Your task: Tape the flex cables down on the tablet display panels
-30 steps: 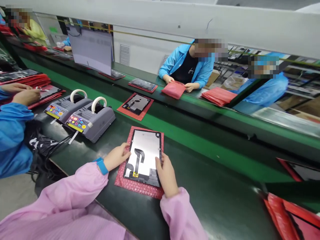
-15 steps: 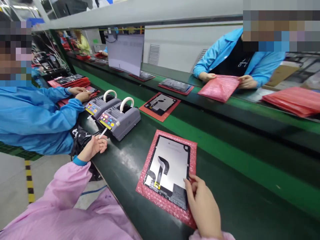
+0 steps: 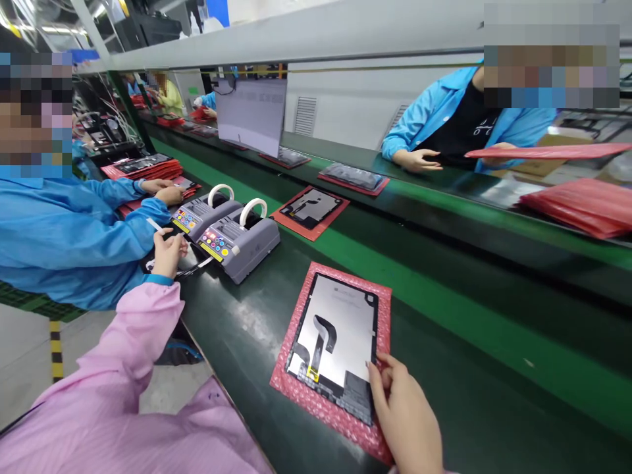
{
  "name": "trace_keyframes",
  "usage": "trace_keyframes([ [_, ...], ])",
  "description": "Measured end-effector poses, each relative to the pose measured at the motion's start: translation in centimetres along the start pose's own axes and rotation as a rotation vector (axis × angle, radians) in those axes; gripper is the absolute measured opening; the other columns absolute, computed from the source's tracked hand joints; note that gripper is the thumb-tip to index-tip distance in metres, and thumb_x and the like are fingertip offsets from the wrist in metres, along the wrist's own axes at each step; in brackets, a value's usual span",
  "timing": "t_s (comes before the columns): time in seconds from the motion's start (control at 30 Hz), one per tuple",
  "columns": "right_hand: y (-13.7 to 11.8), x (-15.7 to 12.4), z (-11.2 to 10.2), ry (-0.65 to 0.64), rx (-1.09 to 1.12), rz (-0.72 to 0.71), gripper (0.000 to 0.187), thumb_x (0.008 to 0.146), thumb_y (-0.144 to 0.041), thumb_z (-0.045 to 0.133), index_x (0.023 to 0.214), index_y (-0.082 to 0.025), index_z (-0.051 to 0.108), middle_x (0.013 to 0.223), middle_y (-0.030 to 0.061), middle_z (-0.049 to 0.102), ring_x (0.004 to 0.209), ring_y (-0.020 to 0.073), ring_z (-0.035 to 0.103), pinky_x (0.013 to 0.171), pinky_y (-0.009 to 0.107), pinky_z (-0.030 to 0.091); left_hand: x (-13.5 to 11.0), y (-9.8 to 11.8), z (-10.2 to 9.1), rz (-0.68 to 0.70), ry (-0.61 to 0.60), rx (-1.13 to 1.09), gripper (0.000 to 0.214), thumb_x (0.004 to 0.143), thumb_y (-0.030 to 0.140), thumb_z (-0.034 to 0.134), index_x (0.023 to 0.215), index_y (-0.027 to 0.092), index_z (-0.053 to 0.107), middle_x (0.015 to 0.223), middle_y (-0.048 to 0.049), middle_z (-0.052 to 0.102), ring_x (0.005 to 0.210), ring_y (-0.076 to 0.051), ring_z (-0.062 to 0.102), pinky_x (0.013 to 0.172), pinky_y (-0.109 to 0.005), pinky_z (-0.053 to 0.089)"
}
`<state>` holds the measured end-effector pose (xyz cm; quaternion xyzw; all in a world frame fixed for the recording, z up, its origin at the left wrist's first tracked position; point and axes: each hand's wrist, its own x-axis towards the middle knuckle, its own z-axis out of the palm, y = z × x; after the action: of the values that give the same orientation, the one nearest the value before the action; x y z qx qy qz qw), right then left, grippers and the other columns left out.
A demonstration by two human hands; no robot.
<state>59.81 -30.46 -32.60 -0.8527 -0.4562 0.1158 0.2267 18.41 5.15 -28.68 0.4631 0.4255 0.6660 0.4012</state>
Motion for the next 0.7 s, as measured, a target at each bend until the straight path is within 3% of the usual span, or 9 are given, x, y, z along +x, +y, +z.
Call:
trace_keyframes([
  [0.07, 0.1, -0.1, 0.0, 0.025, 0.06, -0.007, 0.051, 0.09, -0.063, 0.039, 0.114, -0.02, 0.053, 0.075, 0.0017, 0.059, 0.077, 0.0249, 0.062, 0.069, 0.036, 0.047, -0.8, 0.9, 0.9, 0.079, 0.01, -0.02, 0.037, 0.082, 0.031, 0.07, 0.1, 0.023, 0.038, 0.058, 0.0116, 0.049, 0.044, -0.005, 0.044, 0.045, -0.015, 0.032],
  [0.17, -1.1, -0.2, -0.6, 0.134, 0.189, -0.059, 0.047, 0.091, -0.057, 0.045, 0.118, -0.019, 0.052, 0.082, 0.0037, 0.06, 0.081, 0.0236, 0.06, 0.079, 0.038, 0.048, -5.0, 3.4, 3.0, 0.299, -0.088, -0.021, 0.024, 0.087, 0.03, 0.065, 0.099, 0.023, 0.046, 0.06, 0.0092, 0.049, 0.049, -0.006, 0.045, 0.052, -0.017, 0.038],
  [0.23, -3.0, -0.2, -1.2, 0.19, 0.287, -0.144, 0.04, 0.092, -0.051, 0.048, 0.117, -0.02, 0.054, 0.091, 0.006, 0.06, 0.087, 0.0225, 0.059, 0.084, 0.038, 0.046, -9.0, 5.2, 5.2, 0.346, -0.401, 0.075, 0.011, 0.091, 0.029, 0.06, 0.098, 0.022, 0.056, 0.066, 0.0044, 0.056, 0.054, -0.008, 0.051, 0.057, -0.02, 0.043],
  [0.3, -5.6, 0.1, -1.9, 0.167, 0.4, -0.253, 0.034, 0.092, -0.047, 0.052, 0.116, -0.023, 0.057, 0.098, 0.0069, 0.06, 0.091, 0.0213, 0.058, 0.084, 0.036, 0.046, -12.8, 6.7, 7.8, 0.341, -0.964, 0.253, 0.013, 0.093, 0.025, 0.054, 0.099, 0.021, 0.065, 0.071, -0.0003, 0.063, 0.061, -0.011, 0.058, 0.063, -0.024, 0.046],
  [0.33, -6.9, 0.4, -2.1, 0.127, 0.458, -0.305, 0.033, 0.091, -0.046, 0.055, 0.116, -0.025, 0.059, 0.1, 0.0068, 0.059, 0.091, 0.0207, 0.058, 0.082, 0.035, 0.047, -14.5, 7.2, 9.3, 0.392, -1.166, 0.316, 0.017, 0.094, 0.022, 0.052, 0.099, 0.022, 0.068, 0.072, -0.0019, 0.065, 0.065, -0.013, 0.06, 0.068, -0.027, 0.046],
  [0.4, -9.4, 1.1, -2.5, 0.037, 0.567, -0.378, 0.033, 0.087, -0.047, 0.062, 0.113, -0.027, 0.064, 0.103, 0.0066, 0.058, 0.092, 0.0203, 0.057, 0.079, 0.033, 0.047, -17.1, 7.9, 12.1, 0.523, -1.403, 0.401, 0.024, 0.094, 0.02, 0.047, 0.1, 0.022, 0.07, 0.077, -0.0045, 0.068, 0.074, -0.017, 0.063, 0.076, -0.03, 0.045],
  [0.53, -11.1, 2.7, -3.3, -0.002, 0.722, -0.367, 0.023, 0.084, -0.047, 0.068, 0.081, -0.025, 0.074, 0.099, 0.006, 0.057, 0.099, 0.0216, 0.057, 0.089, 0.036, 0.046, -19.3, 7.5, 15.9, 0.575, -1.526, 0.447, 0.031, 0.097, 0.024, 0.04, 0.113, 0.021, 0.066, 0.081, -0.0045, 0.069, 0.075, -0.018, 0.063, 0.078, -0.03, 0.044],
  [0.63, -9.6, 3.3, -4.9, 0.194, 0.823, -0.211, 0.026, 0.082, -0.047, 0.069, 0.072, -0.023, 0.072, 0.098, 0.0055, 0.056, 0.097, 0.0213, 0.056, 0.089, 0.037, 0.046, -19.1, 6.0, 17.0, 0.558, -1.509, 0.482, 0.037, 0.098, 0.025, 0.041, 0.131, 0.021, 0.056, 0.088, -0.0049, 0.069, 0.083, -0.019, 0.062, 0.082, -0.031, 0.045],
  [0.7, -8.4, 3.5, -6.2, 0.329, 0.886, -0.115, 0.025, 0.081, -0.046, 0.07, 0.072, -0.022, 0.07, 0.102, 0.0058, 0.056, 0.1, 0.0216, 0.056, 0.087, 0.036, 0.047, -18.8, 4.5, 17.2, 0.67, -1.499, 0.541, 0.034, 0.096, 0.022, 0.044, 0.126, 0.024, 0.061, 0.109, -0.0088, 0.066, 0.102, -0.024, 0.057, 0.092, -0.037, 0.043],
])
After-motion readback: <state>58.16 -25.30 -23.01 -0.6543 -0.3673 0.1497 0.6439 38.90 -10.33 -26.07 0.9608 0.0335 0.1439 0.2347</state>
